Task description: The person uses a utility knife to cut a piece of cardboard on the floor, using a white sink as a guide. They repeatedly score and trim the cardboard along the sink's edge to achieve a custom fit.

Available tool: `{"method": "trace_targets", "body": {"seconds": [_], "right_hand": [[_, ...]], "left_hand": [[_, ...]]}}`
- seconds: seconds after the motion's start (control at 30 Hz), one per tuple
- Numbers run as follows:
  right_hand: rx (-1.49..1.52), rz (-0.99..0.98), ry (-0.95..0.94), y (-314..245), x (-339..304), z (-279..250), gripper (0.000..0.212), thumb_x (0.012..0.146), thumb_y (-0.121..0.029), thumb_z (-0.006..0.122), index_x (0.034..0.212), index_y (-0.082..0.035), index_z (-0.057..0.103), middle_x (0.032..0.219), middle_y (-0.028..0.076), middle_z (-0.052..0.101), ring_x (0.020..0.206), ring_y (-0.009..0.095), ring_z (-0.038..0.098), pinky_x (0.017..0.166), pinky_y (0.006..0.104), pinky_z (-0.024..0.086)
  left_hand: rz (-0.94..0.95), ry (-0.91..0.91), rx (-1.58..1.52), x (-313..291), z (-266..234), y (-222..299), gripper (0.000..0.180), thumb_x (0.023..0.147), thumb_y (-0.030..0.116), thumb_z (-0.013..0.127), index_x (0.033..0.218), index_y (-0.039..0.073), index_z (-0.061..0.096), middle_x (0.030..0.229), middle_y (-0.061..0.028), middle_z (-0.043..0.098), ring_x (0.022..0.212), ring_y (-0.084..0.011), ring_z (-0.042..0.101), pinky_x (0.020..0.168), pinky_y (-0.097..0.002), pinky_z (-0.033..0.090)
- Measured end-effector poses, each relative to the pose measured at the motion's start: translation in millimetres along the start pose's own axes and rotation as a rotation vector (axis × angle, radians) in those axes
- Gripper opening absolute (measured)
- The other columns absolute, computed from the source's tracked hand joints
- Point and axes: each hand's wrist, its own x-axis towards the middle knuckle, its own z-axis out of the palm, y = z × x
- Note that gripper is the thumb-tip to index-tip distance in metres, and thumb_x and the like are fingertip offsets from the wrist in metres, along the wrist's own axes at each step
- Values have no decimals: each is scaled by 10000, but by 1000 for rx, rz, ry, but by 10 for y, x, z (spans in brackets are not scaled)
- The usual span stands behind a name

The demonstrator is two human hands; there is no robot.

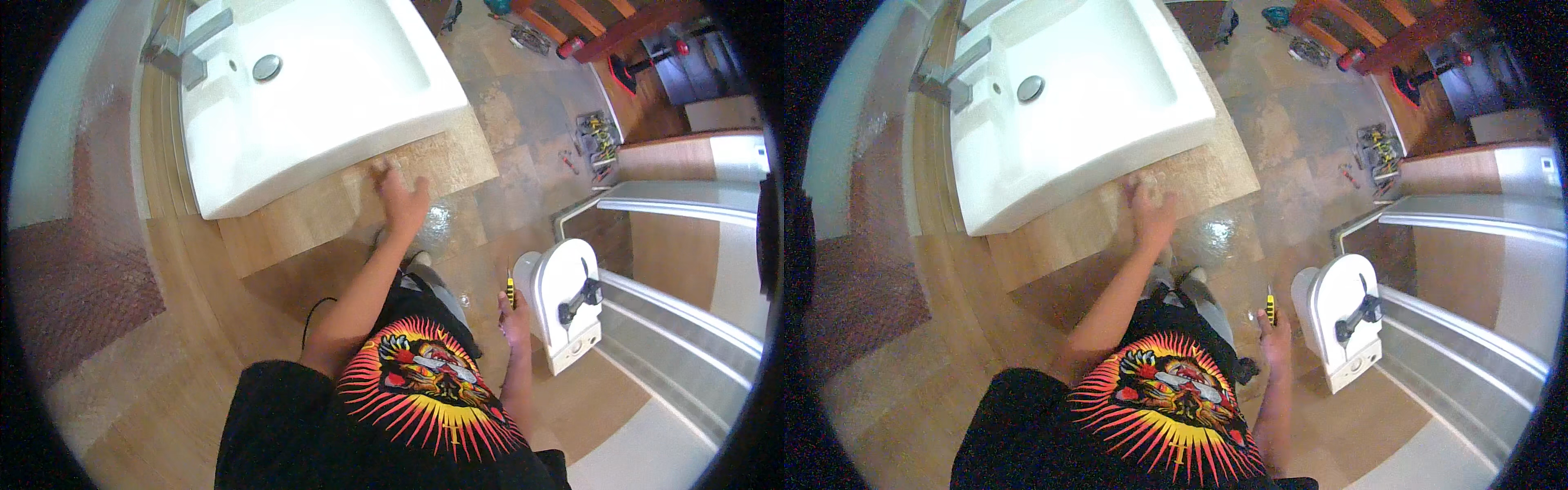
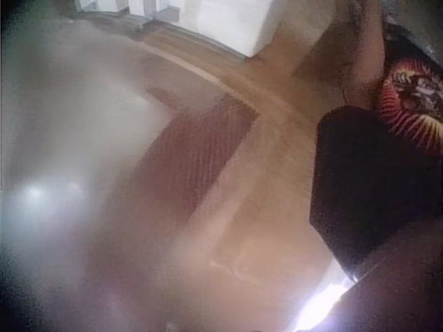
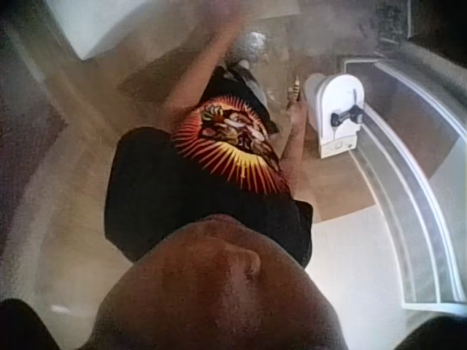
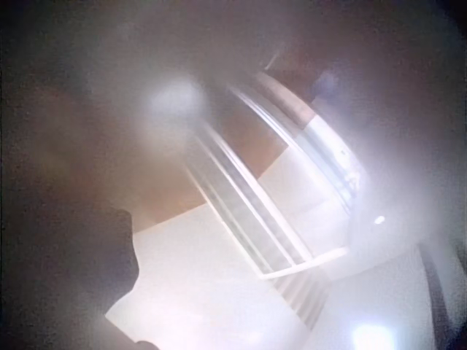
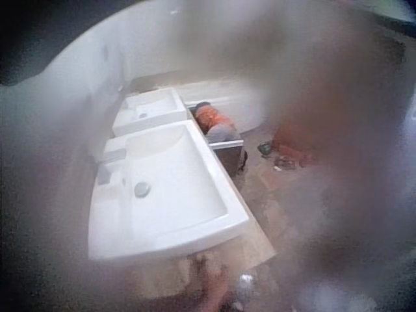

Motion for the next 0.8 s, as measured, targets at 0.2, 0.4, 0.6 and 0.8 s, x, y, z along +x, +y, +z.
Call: {"method": "trace_targets", "body": {"seconds": [0.2, 0.4, 0.6, 0.8], "right_hand": [[-26, 13, 63, 394, -186, -283, 266, 928, -321, 607, 870, -76, 520, 593, -29, 455, 447, 62, 413, 401, 235, 329], [6, 12, 141, 1335, -256, -548, 253, 918, -300, 617, 844, -74, 531, 598, -26, 470, 469, 53, 425, 413, 233, 321], [-71, 83, 77, 1147, -202, -613, 293, 935, -347, 590, 957, -55, 607, 634, -31, 513, 539, 80, 480, 485, 269, 376], [348, -61, -16, 856, 300, -249, 424, 977, -412, 483, 1170, -37, 529, 737, 40, 580, 612, 136, 539, 565, 297, 442]], "left_hand": [[-137, 449, 471, 221, -200, -729, 979, 823, 300, 586, 1430, -136, -48, 1497, -371, 11, 1413, -488, 21, 1158, -501, 10], [-84, 464, 463, 294, -46, -730, 914, 855, 285, 550, 1425, -149, -18, 1508, -349, 48, 1430, -427, 87, 1155, -503, 8], [343, 68, -119, -150, 243, 64, 825, 868, 262, 593, 1460, -66, 122, 1435, -303, 346, 1402, -335, 271, 1145, -517, 121], [782, 337, 674, 19, -758, 704, 750, 824, 389, 668, 1380, -30, 389, 1376, -281, 428, 1347, -377, 346, 1119, -495, 221]]}}
